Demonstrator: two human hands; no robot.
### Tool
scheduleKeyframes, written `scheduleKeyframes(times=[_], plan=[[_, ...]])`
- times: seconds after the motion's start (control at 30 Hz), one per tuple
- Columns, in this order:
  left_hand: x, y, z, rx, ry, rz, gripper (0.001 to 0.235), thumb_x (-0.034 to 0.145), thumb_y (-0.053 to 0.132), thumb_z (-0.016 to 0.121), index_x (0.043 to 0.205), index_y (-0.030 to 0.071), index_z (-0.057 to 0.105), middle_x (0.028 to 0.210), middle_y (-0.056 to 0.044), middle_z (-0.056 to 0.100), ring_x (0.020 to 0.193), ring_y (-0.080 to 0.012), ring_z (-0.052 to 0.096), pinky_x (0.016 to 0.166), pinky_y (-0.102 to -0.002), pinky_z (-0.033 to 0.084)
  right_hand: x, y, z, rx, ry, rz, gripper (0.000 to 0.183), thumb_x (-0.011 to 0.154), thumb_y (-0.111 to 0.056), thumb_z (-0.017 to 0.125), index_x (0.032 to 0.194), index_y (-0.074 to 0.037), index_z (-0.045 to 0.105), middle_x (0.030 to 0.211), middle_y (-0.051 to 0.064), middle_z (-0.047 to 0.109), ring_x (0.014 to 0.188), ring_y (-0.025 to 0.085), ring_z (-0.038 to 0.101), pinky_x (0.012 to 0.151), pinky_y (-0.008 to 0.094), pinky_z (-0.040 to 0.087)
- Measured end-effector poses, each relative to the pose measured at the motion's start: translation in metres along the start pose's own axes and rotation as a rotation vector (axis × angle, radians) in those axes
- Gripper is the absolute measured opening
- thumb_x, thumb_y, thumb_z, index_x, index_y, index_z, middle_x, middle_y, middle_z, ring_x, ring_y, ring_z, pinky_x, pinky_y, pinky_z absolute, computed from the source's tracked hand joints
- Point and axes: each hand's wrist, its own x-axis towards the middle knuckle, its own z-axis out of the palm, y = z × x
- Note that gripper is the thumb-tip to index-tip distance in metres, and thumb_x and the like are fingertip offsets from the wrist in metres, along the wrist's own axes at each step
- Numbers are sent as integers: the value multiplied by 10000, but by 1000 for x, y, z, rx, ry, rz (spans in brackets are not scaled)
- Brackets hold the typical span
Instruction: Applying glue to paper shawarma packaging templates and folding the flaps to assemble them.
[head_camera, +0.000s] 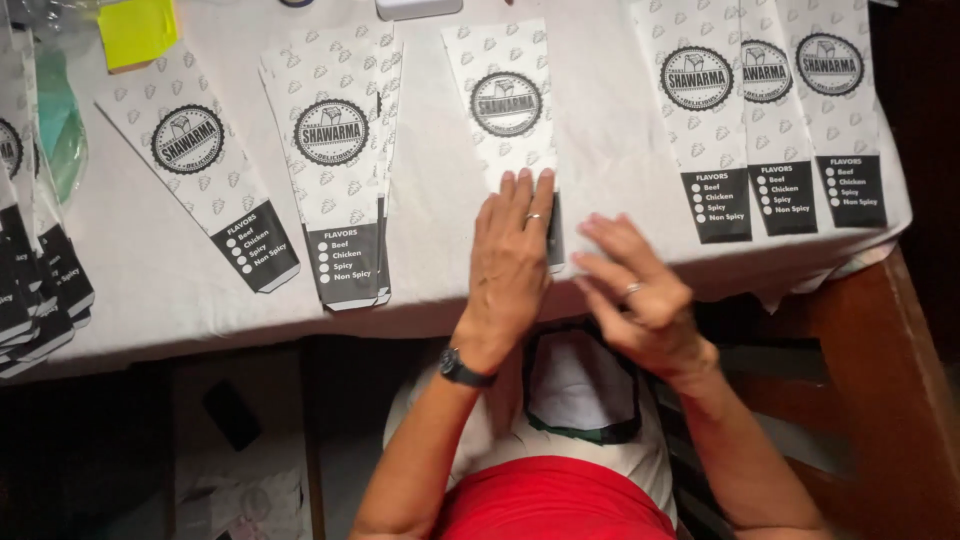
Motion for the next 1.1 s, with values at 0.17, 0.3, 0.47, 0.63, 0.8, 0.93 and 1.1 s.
scheduleKeyframes(times=[0.17, 0.3, 0.47, 0.63, 0.8, 0.93, 1.1], plan=[[-10, -2, -8, -296, 265, -7, 315, 986, 2, 639, 1300, -15, 634, 1414, -223, 587, 1381, -452, 527, 1149, -498, 429, 4, -3, 14, 55, -129, -87, 240, 901, -51, 770, 1123, 30, 732, 1272, 181, 708, 1250, 387, 653, 1175, 546, 405], [-33, -9, -26, -372, 191, 54, 217, 902, 104, 772, 1101, 30, 725, 1217, -125, 694, 1229, -354, 656, 1117, -462, 474, 8, 1, 15, 89, -122, -128, 197, 911, -34, 761, 1077, 65, 726, 1189, 204, 720, 1196, 405, 679, 1142, 568, 430], [-41, -6, -29, -421, 204, 134, 240, 918, 108, 779, 1107, -29, 724, 1181, -199, 717, 1206, -421, 667, 1078, -507, 512, 3, 6, 17, 97, -74, -144, 160, 902, -11, 771, 1045, 53, 743, 1169, 194, 736, 1145, 399, 706, 1111, 569, 478], [-40, -4, -30, -457, 247, 119, 154, 929, 98, 774, 1037, -9, 759, 1130, -171, 748, 1161, -392, 699, 1047, -482, 546, 2, 9, 16, 124, -33, -123, 80, 897, 1, 781, 958, 45, 754, 1079, 175, 758, 1081, 376, 733, 1112, 554, 480], [-36, -2, -21, -485, 266, 5, 115, 931, 125, 774, 960, 14, 763, 1057, -117, 753, 1110, -346, 720, 1027, -453, 556, 7, 6, 18, 155, -17, -36, 60, 907, 0, 788, 893, 35, 741, 1015, 149, 760, 1060, 338, 739, 1167, 515, 408], [-31, 0, -26, -529, 197, -118, 54, 899, 60, 775, 912, 15, 748, 977, -88, 721, 1066, -314, 713, 995, -419, 536, 11, 4, 15, 206, -55, 131, 72, 890, 4, 803, 886, 22, 734, 991, 128, 757, 1055, 307, 740, 1187, 505, 389], [-25, -14, -36, -648, 37, -141, 153, 873, -34, 749, 1014, 26, 755, 1005, -88, 707, 1098, -322, 689, 1000, -420, 520, 16, 5, 4, 290, -83, 238, 98, 853, 90, 778, 913, 18, 748, 1006, 137, 766, 1074, 305, 742, 1190, 502, 385]])
